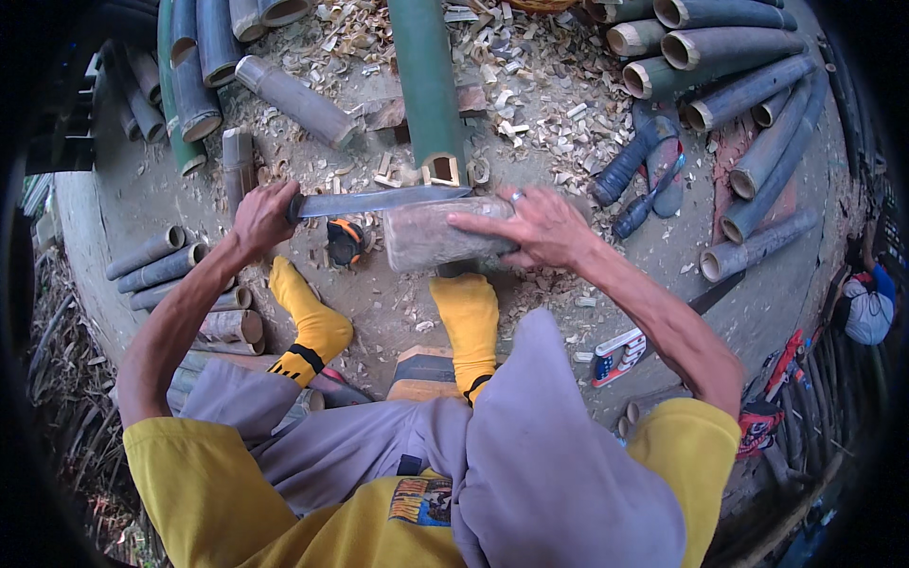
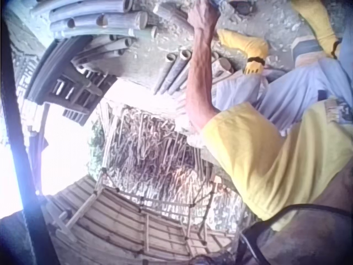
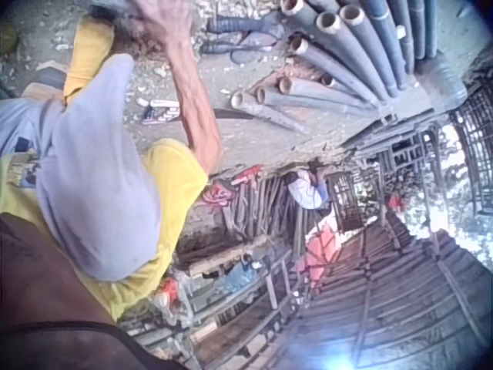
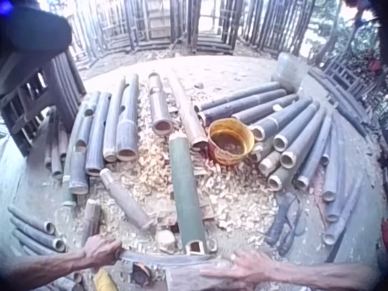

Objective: The person uses a machete to shave and cut bamboo poles, measures a pole with a tape measure, and carves a hole into one pole using a small knife and a piece of wood as a mallet.

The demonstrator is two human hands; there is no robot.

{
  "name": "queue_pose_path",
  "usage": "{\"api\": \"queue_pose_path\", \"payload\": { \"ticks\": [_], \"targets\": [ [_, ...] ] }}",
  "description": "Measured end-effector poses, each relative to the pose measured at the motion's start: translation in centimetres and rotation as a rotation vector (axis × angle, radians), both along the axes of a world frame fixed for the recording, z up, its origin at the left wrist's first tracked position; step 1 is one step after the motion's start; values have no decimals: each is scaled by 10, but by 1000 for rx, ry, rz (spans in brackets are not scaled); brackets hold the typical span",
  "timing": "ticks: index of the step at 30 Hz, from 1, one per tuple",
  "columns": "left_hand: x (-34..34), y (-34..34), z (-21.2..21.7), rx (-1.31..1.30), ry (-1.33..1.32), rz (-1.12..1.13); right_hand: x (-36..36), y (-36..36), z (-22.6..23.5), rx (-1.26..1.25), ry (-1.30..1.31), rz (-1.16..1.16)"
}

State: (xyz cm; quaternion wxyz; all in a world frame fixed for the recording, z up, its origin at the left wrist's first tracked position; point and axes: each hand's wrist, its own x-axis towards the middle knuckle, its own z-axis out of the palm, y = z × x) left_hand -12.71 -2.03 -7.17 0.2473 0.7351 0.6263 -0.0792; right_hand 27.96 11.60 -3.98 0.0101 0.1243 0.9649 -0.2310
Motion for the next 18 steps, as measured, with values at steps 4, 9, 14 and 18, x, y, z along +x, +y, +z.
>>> {"api": "queue_pose_path", "payload": {
  "ticks": [4,9,14,18],
  "targets": [
    [-3,0,1,41,0,-46,2,-33,25,-152,185,97],
    [4,5,1,-17,0,38,4,-6,-10,-201,147,-60],
    [-12,61,36,-591,-341,237,12,-13,18,-392,107,-490],
    [-9,47,22,-127,-642,608,40,-8,24,-412,261,-824]
  ]
}}
